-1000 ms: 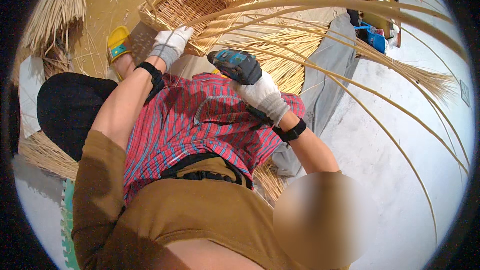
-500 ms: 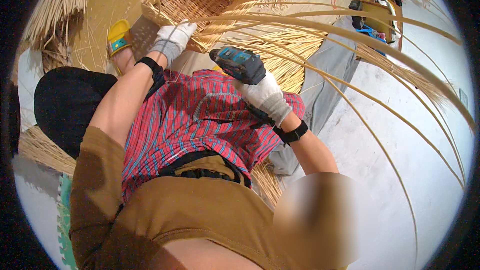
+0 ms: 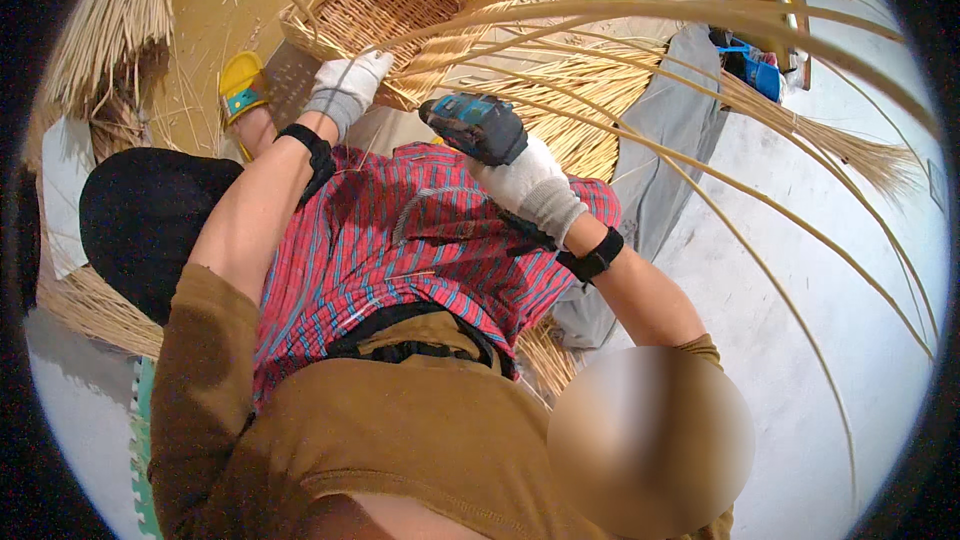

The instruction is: Weaving a wicker basket and using a drill to secure components.

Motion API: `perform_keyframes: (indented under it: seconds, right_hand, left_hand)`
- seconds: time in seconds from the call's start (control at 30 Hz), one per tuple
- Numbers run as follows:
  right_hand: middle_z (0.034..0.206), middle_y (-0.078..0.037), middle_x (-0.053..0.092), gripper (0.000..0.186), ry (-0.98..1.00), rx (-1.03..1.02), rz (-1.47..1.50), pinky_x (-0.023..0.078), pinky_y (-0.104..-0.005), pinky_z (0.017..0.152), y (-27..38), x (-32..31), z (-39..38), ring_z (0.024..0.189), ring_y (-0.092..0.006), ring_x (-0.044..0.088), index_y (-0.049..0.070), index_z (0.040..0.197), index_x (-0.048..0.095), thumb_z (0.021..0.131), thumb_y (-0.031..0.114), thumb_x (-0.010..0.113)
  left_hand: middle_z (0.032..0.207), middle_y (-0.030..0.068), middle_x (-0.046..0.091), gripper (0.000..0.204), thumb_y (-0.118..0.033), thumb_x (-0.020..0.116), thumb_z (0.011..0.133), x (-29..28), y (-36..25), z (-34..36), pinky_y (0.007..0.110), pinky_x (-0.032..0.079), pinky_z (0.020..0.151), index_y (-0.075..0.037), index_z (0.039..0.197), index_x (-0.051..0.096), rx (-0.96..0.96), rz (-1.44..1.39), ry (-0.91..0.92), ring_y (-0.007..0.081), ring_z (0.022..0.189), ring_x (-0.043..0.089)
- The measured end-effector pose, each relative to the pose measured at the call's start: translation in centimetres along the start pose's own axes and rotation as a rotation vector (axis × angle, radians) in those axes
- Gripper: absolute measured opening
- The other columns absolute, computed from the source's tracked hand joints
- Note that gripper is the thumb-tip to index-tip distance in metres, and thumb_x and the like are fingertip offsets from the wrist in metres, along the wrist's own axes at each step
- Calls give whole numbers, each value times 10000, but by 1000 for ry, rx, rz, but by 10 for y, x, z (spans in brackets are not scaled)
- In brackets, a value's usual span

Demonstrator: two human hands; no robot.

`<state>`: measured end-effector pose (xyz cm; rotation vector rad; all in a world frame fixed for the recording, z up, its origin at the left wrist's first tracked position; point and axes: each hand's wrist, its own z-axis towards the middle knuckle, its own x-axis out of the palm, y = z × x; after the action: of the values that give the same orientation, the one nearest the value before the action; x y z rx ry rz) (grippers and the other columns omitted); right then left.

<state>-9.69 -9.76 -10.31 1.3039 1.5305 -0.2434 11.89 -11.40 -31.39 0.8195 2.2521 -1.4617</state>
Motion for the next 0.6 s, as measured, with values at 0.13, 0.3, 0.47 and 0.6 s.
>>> perform_keyframes:
  seconds: [0.13,0.3,0.47,0.6]
  right_hand:
    - [1123,-172,671,395,13,29,51,538,-429,855,-6,3,0,1017,-385,638,122,1227,605,845,215,642]
    - [1095,-164,688,377,10,65,126,540,-431,847,-3,0,4,999,-393,643,137,1215,623,851,233,651]
    - [1048,-170,700,365,-3,60,124,544,-428,821,0,0,6,979,-394,652,122,1188,638,845,244,659]
    - [1003,-187,704,361,-32,63,74,548,-424,800,-5,4,5,953,-399,659,102,1171,640,839,241,653]
  left_hand:
    - [1185,124,644,329,-323,358,993,6,5,5,442,523,879,-117,1124,579,196,349,-17,357,1037,644]
    - [1185,126,631,273,-266,360,978,5,6,5,445,535,859,-114,1102,551,124,197,21,361,999,654]
    - [1136,157,654,347,-330,335,994,5,5,4,450,521,862,-114,1113,579,57,79,0,382,971,649]
    - [1087,180,666,432,-408,310,1002,6,4,4,462,501,870,-112,1096,610,-27,-34,-10,398,981,636]
